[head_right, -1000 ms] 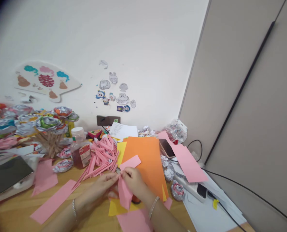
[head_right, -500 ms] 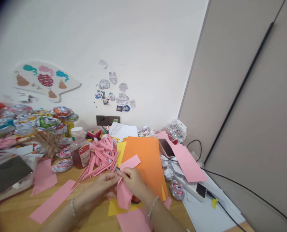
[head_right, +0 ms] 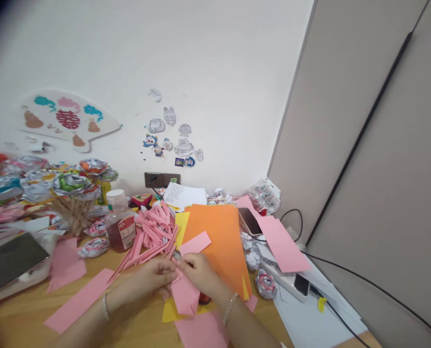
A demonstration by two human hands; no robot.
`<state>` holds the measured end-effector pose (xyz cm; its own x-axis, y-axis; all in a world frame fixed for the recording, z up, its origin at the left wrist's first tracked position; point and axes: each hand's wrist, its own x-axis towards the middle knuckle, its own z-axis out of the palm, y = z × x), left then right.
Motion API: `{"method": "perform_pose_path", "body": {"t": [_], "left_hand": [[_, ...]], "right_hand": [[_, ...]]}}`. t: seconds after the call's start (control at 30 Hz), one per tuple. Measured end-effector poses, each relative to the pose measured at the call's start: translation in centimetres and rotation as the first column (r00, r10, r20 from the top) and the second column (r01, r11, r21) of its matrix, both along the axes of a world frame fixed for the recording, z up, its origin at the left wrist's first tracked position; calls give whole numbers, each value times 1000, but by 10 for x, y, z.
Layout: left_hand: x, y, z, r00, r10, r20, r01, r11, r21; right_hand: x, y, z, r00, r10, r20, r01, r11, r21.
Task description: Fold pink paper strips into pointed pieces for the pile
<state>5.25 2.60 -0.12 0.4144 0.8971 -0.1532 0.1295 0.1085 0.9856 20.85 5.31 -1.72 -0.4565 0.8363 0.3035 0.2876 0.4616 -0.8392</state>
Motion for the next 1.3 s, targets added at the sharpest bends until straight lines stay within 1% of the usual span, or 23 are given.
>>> {"method": "perform_pose_path", "body": {"t": [0.17,0.33,0.4,0.5,0.63,0.77,0.93,1.03,1.2,1.3], "left_hand": [[2,-1,2,995,26,-98,-23,999,31],[4,1,-5,991,58,-119,-49,996,77],[5,2,-7,991,65,-118,-54,994,91],[4,2,-7,992,37,-120,-28,997,74],[4,1,-2,996,10,-89,-7,999,33],[7,-1,1,994,41,-96,-35,997,67],[9,0,-3,989,108,-97,-95,986,137],[7,2,-5,991,114,-74,-104,988,117],[6,2,-5,997,67,-34,-64,994,84],[5,3,-8,998,64,-22,-62,996,67]], "right_hand": [[-1,0,-2,999,-16,49,15,999,28],[-2,-2,-1,994,-42,102,34,997,73],[-2,-3,0,986,-67,150,49,992,118],[-1,-4,3,963,-133,233,84,974,209],[0,-5,6,947,-182,264,107,955,275],[-1,-4,5,950,-154,271,78,960,270],[0,-4,4,964,-92,248,45,981,187],[2,-4,6,964,-66,256,28,988,150],[3,-3,7,957,-81,279,29,982,185],[3,-2,6,937,-112,332,35,973,228]]}}
